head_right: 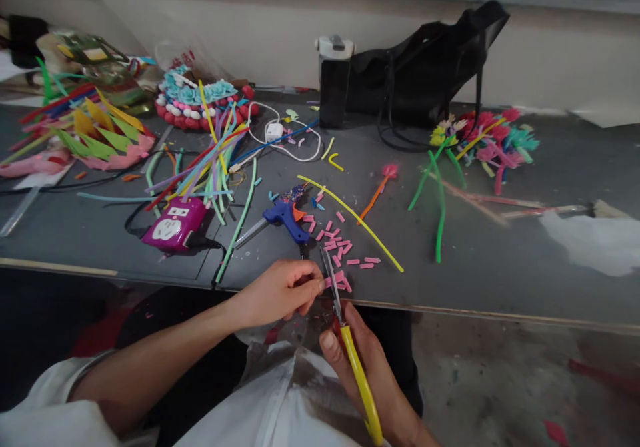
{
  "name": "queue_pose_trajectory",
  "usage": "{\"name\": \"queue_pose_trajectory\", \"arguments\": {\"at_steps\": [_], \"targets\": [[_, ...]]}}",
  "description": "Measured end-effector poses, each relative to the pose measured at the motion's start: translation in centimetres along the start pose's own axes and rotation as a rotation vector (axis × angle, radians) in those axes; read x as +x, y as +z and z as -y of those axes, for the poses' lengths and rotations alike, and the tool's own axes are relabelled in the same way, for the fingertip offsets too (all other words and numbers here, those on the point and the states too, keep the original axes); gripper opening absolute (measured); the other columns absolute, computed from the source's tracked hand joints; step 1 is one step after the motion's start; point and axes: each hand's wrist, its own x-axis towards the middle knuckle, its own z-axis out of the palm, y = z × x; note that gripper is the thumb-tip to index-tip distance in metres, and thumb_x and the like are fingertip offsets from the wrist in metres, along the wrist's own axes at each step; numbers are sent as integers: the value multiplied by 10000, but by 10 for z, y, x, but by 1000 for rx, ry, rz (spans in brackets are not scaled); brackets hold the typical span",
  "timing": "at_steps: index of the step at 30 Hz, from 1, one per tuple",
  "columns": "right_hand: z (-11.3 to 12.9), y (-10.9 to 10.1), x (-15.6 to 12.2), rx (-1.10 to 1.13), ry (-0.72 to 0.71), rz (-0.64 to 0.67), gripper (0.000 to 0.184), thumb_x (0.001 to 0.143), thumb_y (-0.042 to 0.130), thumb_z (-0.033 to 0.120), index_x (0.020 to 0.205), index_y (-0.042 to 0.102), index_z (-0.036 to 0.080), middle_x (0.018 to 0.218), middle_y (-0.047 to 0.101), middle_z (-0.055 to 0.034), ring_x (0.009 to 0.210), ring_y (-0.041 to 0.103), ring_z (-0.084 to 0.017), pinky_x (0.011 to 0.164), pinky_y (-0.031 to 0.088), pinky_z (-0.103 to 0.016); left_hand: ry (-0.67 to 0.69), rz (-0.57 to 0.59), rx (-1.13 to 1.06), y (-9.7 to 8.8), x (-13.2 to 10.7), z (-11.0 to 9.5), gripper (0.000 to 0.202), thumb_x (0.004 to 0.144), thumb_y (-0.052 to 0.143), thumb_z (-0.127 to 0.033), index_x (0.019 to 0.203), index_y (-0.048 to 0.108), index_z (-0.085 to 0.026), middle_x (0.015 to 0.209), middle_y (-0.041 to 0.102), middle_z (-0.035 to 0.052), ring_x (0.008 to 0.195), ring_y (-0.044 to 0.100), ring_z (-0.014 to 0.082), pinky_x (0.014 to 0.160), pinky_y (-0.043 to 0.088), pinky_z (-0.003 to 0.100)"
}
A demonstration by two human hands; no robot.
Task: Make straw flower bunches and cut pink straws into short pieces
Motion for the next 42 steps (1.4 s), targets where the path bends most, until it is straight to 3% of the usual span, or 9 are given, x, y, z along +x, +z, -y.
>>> {"name": "queue_pose_trajectory", "arguments": {"at_steps": [7, 15, 28, 35, 42], "targets": [[-2, 0, 2, -40, -18, 5, 479, 839, 577, 573, 1157, 606, 216, 671, 503, 2, 509, 403, -128, 487, 397, -253, 9, 2, 28, -1, 0, 0, 260, 870, 431, -360, 744, 556, -169, 550, 565, -38, 436, 454, 69, 436, 305, 182], [-17, -1, 2, -20, 16, -38, 448, 817, 603, 581, 1082, 633, 222, 535, 429, 31, 443, 373, -119, 377, 338, -216, 17, 4, 87, -2, 0, -2, 275, 872, 430, -354, 715, 559, -169, 555, 580, -32, 459, 465, 74, 466, 309, 189], [-18, -2, 4, 50, 80, -57, 454, 802, 620, 593, 1010, 647, 189, 517, 406, 50, 436, 354, -102, 377, 314, -204, -78, -7, -70, 1, 1, 2, 326, 875, 434, -460, 763, 534, -170, 556, 564, -36, 395, 433, 62, 400, 290, 177], [-15, -3, -1, 172, 120, -87, 432, 823, 621, 550, 1049, 575, 185, 553, 399, 65, 408, 280, -70, 359, 283, -199, -141, 202, -323, -3, 1, -1, 356, 834, 503, -531, 779, 498, -179, 552, 525, -60, 359, 385, 43, 352, 269, 162], [-10, 0, 5, 239, 7, -220, 436, 833, 658, 442, 1182, 514, 222, 598, 458, 58, 448, 399, -93, 404, 364, -217, -221, 397, -317, 3, -2, -5, 343, 828, 533, -512, 741, 503, -182, 537, 513, -69, 340, 374, 35, 339, 267, 170]]}}
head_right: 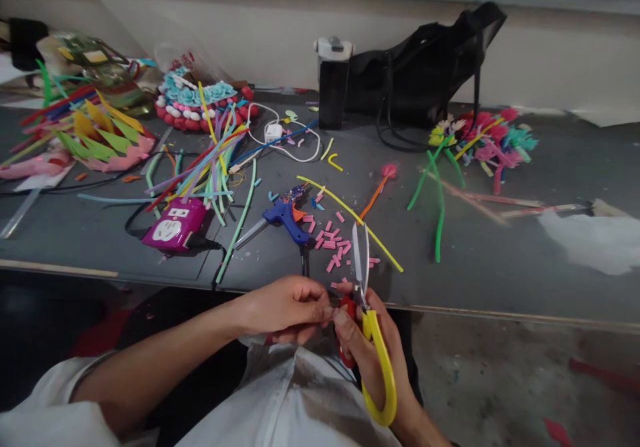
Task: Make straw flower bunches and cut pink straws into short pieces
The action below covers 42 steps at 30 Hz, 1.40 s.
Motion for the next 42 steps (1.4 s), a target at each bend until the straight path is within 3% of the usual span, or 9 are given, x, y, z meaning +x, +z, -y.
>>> {"name": "queue_pose_trajectory", "arguments": {"at_steps": [10, 18, 31, 42], "targets": [[0, 3, 2, 52, -10, -4, 360, 845, 657, 340, 1160, 516, 239, 702, 533, 28, 512, 466, -100, 436, 406, -212, 13, 106, -146, 0, 8, 8, 279, 835, 532, -417, 719, 533, -163, 515, 522, -48, 319, 369, 41, 320, 238, 184], [-4, 0, 3, -73, -73, -45, 315, 860, 631, 323, 1143, 524, 235, 642, 508, 52, 479, 452, -91, 429, 400, -199, -44, 53, -128, 0, 8, 6, 134, 767, 483, -273, 750, 564, -167, 504, 543, -53, 312, 386, 56, 298, 261, 170], [-8, 0, 3, -279, -125, -122, 389, 837, 628, 342, 1186, 552, 188, 659, 564, 19, 508, 506, -116, 461, 433, -218, -1, 8, -33, 1, 6, 9, 143, 760, 506, -315, 717, 537, -182, 537, 552, -56, 325, 381, 49, 290, 252, 164], [-6, 0, 2, -312, -122, -118, 403, 845, 607, 419, 1180, 582, 196, 617, 551, 26, 466, 475, -120, 442, 416, -231, 21, -55, 21, 3, 4, 8, 67, 701, 472, -223, 737, 515, -187, 512, 524, -73, 320, 374, 47, 300, 273, 152]]}}
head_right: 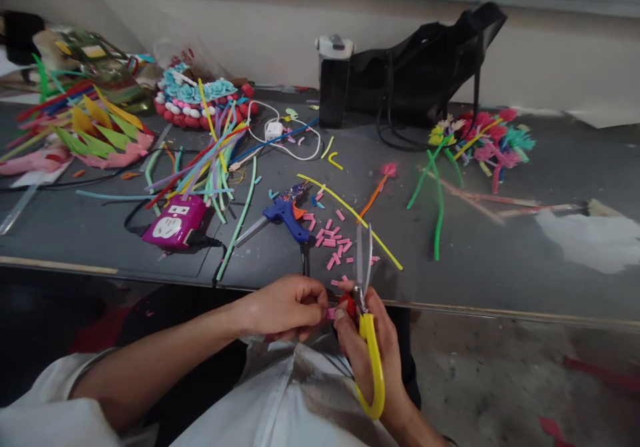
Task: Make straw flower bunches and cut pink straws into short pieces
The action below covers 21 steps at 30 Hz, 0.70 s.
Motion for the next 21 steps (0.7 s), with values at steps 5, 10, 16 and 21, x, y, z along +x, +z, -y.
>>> {"name": "queue_pose_trajectory", "arguments": {"at_steps": [5, 10, 16, 21], "targets": [[2, -1, -3, 125, 110, 67, 442, 854, 599, 477, 1208, 527, 222, 585, 483, 51, 464, 438, -127, 430, 396, -237, 29, -79, 19, 2, -1, 0, 75, 750, 459, -241, 747, 512, -188, 507, 511, -79, 302, 354, 38, 301, 255, 151], [-5, -3, -13, 152, 133, 234, 331, 887, 562, 492, 1047, 541, 203, 655, 499, 20, 515, 429, -116, 460, 399, -225, 82, -156, -30, 2, -3, -4, 136, 811, 482, -314, 761, 503, -189, 514, 516, -78, 324, 365, 35, 319, 254, 147], [-19, 2, -17, 229, 57, 323, 409, 890, 538, 522, 1160, 508, 216, 860, 563, -42, 634, 501, -138, 526, 449, -231, 128, -229, -23, 1, -1, -5, 143, 825, 471, -303, 747, 498, -186, 517, 523, -78, 334, 388, 33, 336, 261, 149], [-20, 3, -16, 247, -13, 295, 471, 878, 527, 563, 1203, 495, 223, 929, 573, -66, 784, 551, -191, 634, 491, -267, 146, -292, -25, 0, 0, -2, 162, 824, 477, -328, 758, 501, -183, 522, 527, -77, 339, 379, 32, 342, 264, 152]]}}
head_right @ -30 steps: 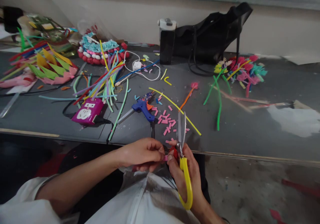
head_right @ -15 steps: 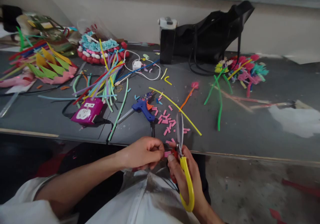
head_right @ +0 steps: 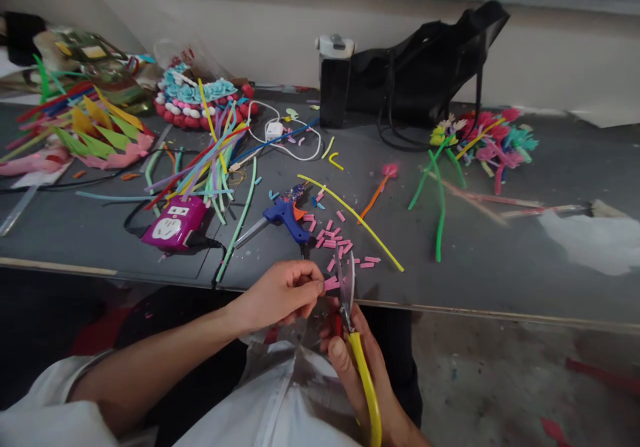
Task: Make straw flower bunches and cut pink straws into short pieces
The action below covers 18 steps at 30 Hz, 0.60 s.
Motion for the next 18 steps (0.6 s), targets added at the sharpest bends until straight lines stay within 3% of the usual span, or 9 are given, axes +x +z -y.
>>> {"name": "queue_pose_trajectory", "arguments": {"at_steps": [11, 18], "targets": [[12, -1, 4, -228, -70, 71, 397, 904, 510, 508, 1171, 523, 213, 846, 578, -39, 752, 560, -190, 656, 474, -264, 31, -8, -24, -1, 0, 0, 199, 832, 492, -369, 778, 499, -178, 529, 514, -65, 348, 377, 36, 336, 256, 146], [16, -1, 5, -326, -45, 115, 315, 928, 507, 406, 1179, 488, 215, 952, 586, -46, 864, 569, -197, 727, 486, -260, 29, 42, 38, -1, 0, 2, 169, 832, 461, -330, 787, 523, -180, 562, 549, -53, 372, 420, 48, 340, 261, 149]]}}
